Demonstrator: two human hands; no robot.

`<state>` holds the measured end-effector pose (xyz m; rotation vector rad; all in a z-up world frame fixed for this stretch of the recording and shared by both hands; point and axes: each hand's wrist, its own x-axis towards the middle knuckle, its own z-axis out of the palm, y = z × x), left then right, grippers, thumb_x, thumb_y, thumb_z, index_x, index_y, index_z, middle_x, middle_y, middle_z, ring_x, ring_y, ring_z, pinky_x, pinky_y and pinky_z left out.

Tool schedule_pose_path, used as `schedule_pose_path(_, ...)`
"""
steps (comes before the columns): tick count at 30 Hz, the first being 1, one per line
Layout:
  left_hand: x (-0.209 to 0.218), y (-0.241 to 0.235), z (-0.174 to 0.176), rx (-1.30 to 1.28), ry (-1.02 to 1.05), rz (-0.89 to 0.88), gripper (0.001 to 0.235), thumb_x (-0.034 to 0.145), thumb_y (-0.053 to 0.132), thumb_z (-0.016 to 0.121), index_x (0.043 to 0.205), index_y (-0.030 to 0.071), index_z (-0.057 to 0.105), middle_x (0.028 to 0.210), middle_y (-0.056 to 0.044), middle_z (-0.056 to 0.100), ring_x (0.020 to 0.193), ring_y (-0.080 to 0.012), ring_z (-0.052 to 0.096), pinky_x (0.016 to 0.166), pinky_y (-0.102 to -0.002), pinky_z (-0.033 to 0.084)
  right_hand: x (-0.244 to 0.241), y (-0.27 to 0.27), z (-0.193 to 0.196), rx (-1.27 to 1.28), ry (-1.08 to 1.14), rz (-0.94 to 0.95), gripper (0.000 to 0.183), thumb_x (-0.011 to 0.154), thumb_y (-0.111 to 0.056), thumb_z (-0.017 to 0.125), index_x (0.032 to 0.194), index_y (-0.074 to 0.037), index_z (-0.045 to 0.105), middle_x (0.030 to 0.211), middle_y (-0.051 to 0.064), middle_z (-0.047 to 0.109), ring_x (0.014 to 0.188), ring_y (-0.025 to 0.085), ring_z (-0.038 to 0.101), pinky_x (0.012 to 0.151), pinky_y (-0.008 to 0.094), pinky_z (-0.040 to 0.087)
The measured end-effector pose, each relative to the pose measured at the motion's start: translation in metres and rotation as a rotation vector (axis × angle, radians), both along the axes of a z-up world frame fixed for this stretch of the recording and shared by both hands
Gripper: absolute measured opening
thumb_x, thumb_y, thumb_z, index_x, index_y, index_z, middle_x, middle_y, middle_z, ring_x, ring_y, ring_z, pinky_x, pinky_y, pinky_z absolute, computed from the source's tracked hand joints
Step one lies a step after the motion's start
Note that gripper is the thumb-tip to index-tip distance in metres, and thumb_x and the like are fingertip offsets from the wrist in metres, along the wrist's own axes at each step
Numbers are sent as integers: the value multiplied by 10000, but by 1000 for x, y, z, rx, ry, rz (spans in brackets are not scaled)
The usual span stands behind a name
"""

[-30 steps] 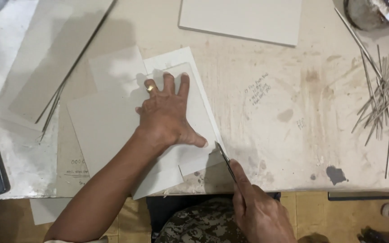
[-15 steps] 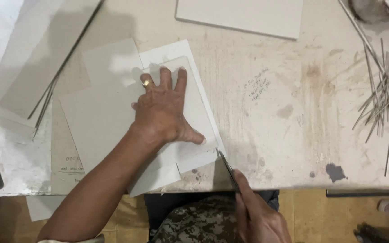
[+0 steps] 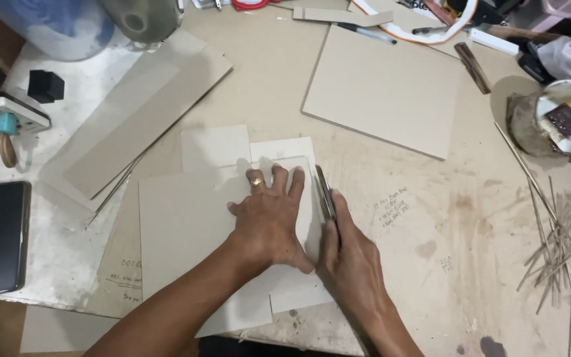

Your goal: Cutting cardboard sheets into smaller pieces and strips using a utility knife on a work table.

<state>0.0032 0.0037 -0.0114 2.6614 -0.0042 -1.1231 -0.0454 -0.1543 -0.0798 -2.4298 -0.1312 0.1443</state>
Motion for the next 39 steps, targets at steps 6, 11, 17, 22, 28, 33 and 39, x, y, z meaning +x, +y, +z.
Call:
schedule_pose_path(6, 2, 0, -4, -11, -25, -10, 1516, 512, 538, 976, 1606, 167, -6, 1633, -121, -9, 1497, -520, 2, 966, -729, 451, 19, 4, -18, 23, -151, 82, 538, 1044, -205, 471, 1574, -169, 386, 625, 121, 624, 438, 279, 492, 460, 418, 421)
schedule_pose_path(11, 2, 0, -2, -6, 12, -5, 1535, 541, 536, 992, 1619, 174, -38, 1658, -111, -50, 1506, -519, -32, 1013, -741, 426, 22, 2, -28, -21, -231, 125, 535, 1054, -201, 461, 1578, -146, 372, 729, 158, 694, 446, 331, 558, 431, 460, 437)
schedule_pose_path(17, 4, 0, -2, -16, 33, 2, 1537, 540, 529, 991, 1618, 181, -48, 1661, -113, -73, 1513, -519, -47, 1033, -763, 390, 23, 6, -22, -28, -166, 115, 545, 1039, -205, 458, 1574, -133, 376, 904, 182, 753, 507, 358, 630, 470, 482, 487)
schedule_pose_path(22, 4, 0, -3, -23, 27, -5, 1539, 541, 527, 979, 1618, 181, -65, 1638, -114, -48, 1502, -512, -35, 1034, -764, 391, 26, 7, -15, -22, -122, 139, 557, 1037, -168, 457, 1581, -108, 352, 697, 141, 678, 421, 291, 566, 404, 443, 472)
schedule_pose_path(28, 4, 5, 8, -41, -42, -109, 1426, 548, 472, 907, 1619, 15, 83, 1572, -322, 145, 1432, -671, 127, 934, -808, 413, 40, 32, 66, -203, 292, 85, 531, 1057, -199, 337, 1563, -58, 409, 874, 258, 785, 694, 363, 793, 557, 491, 653)
schedule_pose_path(33, 5, 4, 8, -37, -21, -105, 1435, 539, 454, 899, 1629, 30, 67, 1582, -296, 144, 1441, -650, 114, 952, -806, 402, 49, 30, 67, -271, 281, 116, 511, 1055, -186, 350, 1540, -59, 450, 744, 223, 782, 558, 322, 762, 491, 441, 619)
schedule_pose_path(39, 3, 3, 8, -28, -62, -85, 1463, 494, 491, 913, 1625, 40, 100, 1580, -294, 152, 1438, -642, 124, 938, -804, 414, 40, 27, 75, -331, 336, 140, 560, 1060, -194, 312, 1611, -111, 373, 820, 243, 785, 589, 282, 768, 510, 380, 613)
